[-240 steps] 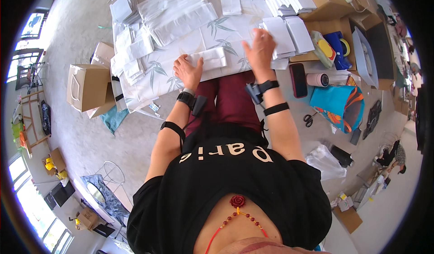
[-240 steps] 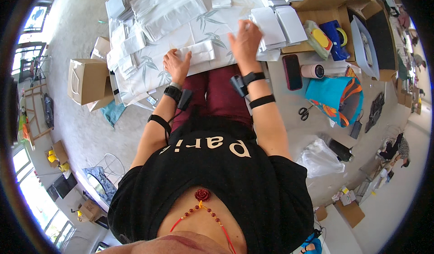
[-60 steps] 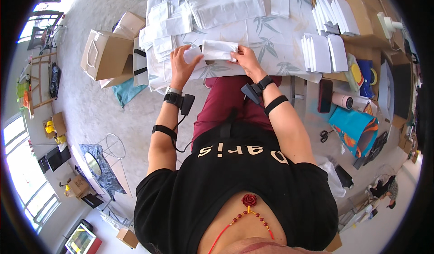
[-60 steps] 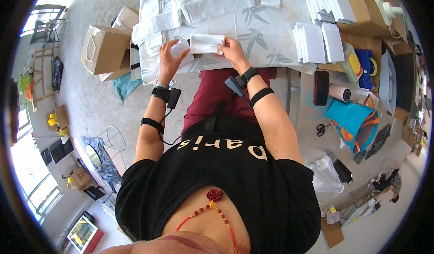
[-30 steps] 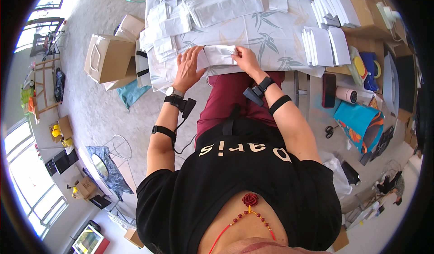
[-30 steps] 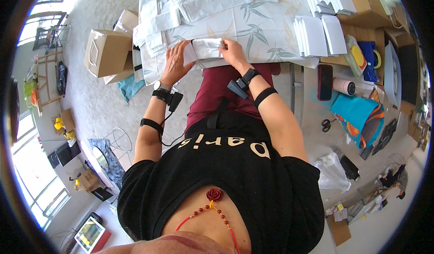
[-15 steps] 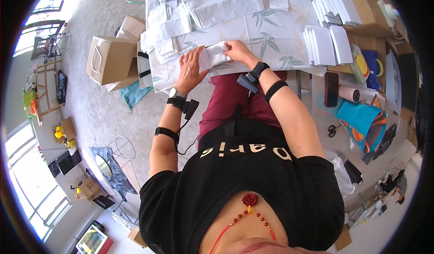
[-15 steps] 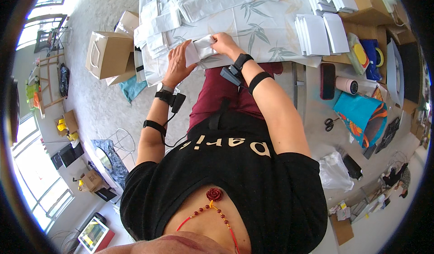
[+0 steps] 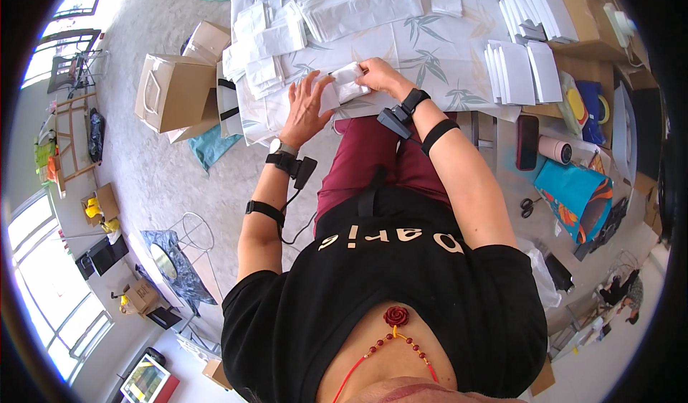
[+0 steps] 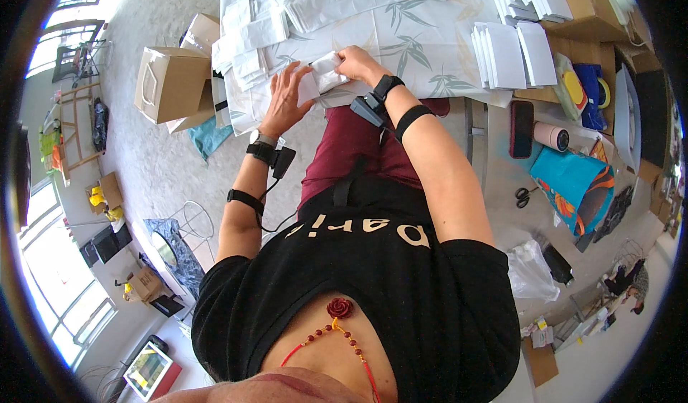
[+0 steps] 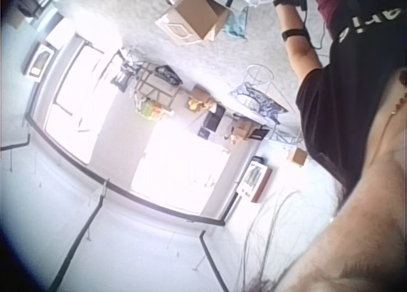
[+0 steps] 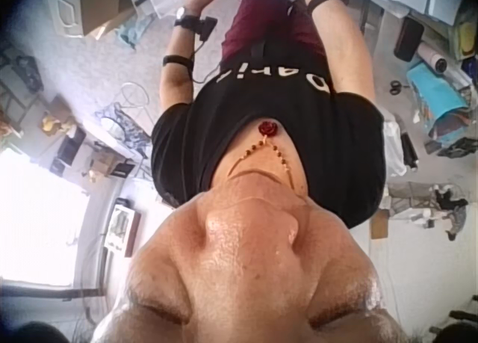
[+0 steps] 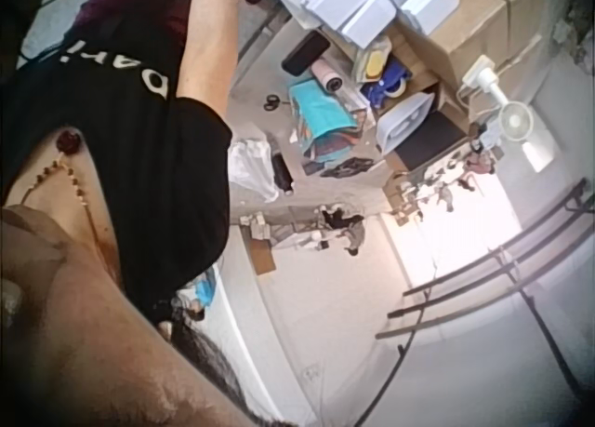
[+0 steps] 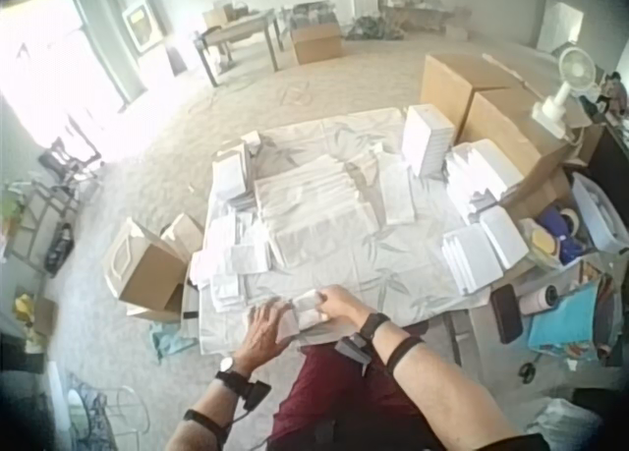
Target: Folding and stacking white plastic or paper pouches at a workstation.
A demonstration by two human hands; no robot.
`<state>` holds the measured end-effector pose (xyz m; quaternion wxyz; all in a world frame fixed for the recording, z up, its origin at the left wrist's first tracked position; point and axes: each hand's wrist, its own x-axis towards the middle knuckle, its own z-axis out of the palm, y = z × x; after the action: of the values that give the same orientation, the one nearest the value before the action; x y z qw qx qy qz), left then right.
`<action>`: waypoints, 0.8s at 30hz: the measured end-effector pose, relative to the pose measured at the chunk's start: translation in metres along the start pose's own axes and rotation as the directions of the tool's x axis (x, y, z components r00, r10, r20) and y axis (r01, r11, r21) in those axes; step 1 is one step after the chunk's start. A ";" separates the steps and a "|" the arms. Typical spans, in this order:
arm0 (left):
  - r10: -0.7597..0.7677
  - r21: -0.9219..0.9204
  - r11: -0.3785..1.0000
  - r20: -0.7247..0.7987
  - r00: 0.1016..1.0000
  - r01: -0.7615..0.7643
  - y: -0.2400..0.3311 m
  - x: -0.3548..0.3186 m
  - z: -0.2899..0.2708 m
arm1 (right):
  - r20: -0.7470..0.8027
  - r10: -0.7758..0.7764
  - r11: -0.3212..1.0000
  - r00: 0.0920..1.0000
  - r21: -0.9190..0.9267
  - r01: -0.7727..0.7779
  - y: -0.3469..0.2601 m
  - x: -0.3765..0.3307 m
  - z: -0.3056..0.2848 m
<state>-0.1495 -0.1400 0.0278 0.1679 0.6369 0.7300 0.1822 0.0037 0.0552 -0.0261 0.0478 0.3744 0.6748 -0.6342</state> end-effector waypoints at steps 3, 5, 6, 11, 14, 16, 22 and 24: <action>0.054 0.085 0.995 0.040 0.998 -0.057 0.004 0.002 0.002 | -0.013 -0.014 0.999 1.000 -0.031 0.014 0.002 0.002 -0.001; 0.072 0.135 0.988 0.073 0.995 -0.082 0.000 0.001 0.004 | -0.006 0.001 1.000 1.000 0.009 0.000 0.001 0.001 0.000; 0.081 0.160 0.983 0.089 0.993 -0.095 -0.002 0.001 0.005 | -0.003 0.007 1.000 1.000 0.029 -0.007 0.001 0.001 0.000; 0.003 0.107 0.994 0.092 0.996 -0.013 0.000 0.006 0.001 | -0.010 0.012 1.000 1.000 0.000 -0.012 0.004 0.004 0.001; -0.090 0.032 0.995 0.025 0.996 0.089 -0.005 0.004 -0.004 | -0.018 0.012 0.999 1.000 0.051 -0.011 0.005 0.002 0.001; -0.128 0.011 0.992 -0.002 0.992 0.128 -0.007 0.001 -0.004 | -0.018 0.009 0.998 1.000 0.064 -0.008 0.002 -0.001 0.003; -0.096 -0.022 0.995 -0.051 0.994 0.095 -0.001 0.004 0.000 | 0.001 0.012 0.999 1.000 0.041 -0.012 -0.001 0.002 0.013; -0.101 -0.021 0.995 -0.051 0.994 0.100 0.002 0.006 0.001 | 0.006 0.012 0.996 1.000 0.087 -0.013 -0.002 0.002 0.020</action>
<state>-0.1480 -0.1337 0.0275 0.1639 0.5929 0.7635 0.1967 -0.0074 0.0384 -0.0293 0.0374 0.3787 0.6439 -0.6638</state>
